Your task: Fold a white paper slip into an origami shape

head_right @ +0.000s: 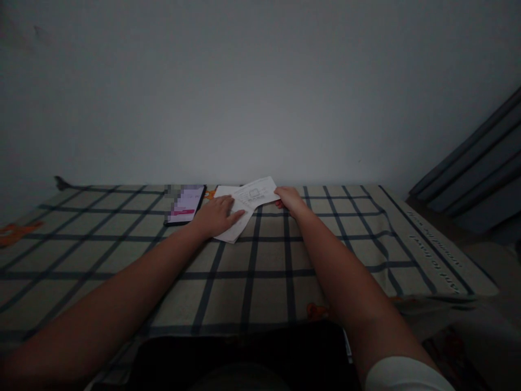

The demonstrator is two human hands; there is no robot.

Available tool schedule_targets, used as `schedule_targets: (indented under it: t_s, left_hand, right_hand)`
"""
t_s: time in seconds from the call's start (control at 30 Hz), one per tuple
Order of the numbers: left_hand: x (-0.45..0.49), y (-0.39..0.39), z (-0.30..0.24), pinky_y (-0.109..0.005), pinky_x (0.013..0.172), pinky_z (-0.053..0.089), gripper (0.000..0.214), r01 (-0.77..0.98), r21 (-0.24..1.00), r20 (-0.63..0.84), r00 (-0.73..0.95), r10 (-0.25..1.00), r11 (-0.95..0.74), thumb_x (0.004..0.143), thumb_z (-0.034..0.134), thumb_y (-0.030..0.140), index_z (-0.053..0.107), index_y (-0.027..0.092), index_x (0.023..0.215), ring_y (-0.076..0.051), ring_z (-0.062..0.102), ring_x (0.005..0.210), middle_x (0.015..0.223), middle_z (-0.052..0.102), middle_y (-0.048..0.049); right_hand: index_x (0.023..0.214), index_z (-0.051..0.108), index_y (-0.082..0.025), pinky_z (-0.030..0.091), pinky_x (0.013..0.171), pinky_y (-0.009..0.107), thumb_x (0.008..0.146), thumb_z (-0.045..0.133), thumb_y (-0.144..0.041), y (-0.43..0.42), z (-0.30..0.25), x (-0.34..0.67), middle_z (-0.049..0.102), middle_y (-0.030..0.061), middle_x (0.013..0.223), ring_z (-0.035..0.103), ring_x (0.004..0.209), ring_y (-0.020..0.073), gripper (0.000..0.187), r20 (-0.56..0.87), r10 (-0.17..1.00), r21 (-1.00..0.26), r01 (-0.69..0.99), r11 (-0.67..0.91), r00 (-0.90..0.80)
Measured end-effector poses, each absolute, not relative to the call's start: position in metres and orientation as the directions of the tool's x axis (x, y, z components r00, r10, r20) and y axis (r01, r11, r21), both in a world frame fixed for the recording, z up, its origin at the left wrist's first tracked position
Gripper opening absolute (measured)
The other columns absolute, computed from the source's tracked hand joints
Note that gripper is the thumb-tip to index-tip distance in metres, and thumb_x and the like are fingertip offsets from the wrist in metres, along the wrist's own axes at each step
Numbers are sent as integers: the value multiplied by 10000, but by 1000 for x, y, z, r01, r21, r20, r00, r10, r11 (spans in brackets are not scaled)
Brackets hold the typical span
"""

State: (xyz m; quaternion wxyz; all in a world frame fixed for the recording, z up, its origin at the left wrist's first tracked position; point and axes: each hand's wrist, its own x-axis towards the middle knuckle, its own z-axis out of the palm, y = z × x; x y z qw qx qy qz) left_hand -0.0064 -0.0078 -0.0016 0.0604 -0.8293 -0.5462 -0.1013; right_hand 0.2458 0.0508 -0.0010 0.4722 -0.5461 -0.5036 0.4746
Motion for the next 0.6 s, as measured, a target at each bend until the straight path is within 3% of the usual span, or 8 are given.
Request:
schedule_targets:
  t_s: [0.17,0.33,0.6]
  left_hand:
    - [-9,-5,-8,-424,1164,286,835,915,-31,275,394,877,-401,946,287,687,527,6,1365,-344,466,1372,1472,511,-248]
    - [-8,-5,-10,-428,1190,248,866,917,-22,240,392,888,-398,943,295,680,461,-16,1430,-349,391,1440,1556,403,-262]
    - [-8,-2,-11,-418,1198,238,908,926,-7,193,371,908,-377,936,258,706,418,-13,1466,-343,367,1463,1578,366,-262]
  right_hand:
    - [713,653,-147,352,394,207,862,573,-163,51,-2,247,593,7,530,485,418,87,170,-18,1000,-989,147,-21,21]
    - [712,652,-158,285,368,207,909,626,-360,53,-4,246,595,10,556,471,432,79,283,6,1000,-990,140,5,9]
    - [763,679,-141,294,382,182,851,656,-158,58,-6,249,707,43,720,500,482,65,93,-25,998,-998,56,-28,54]
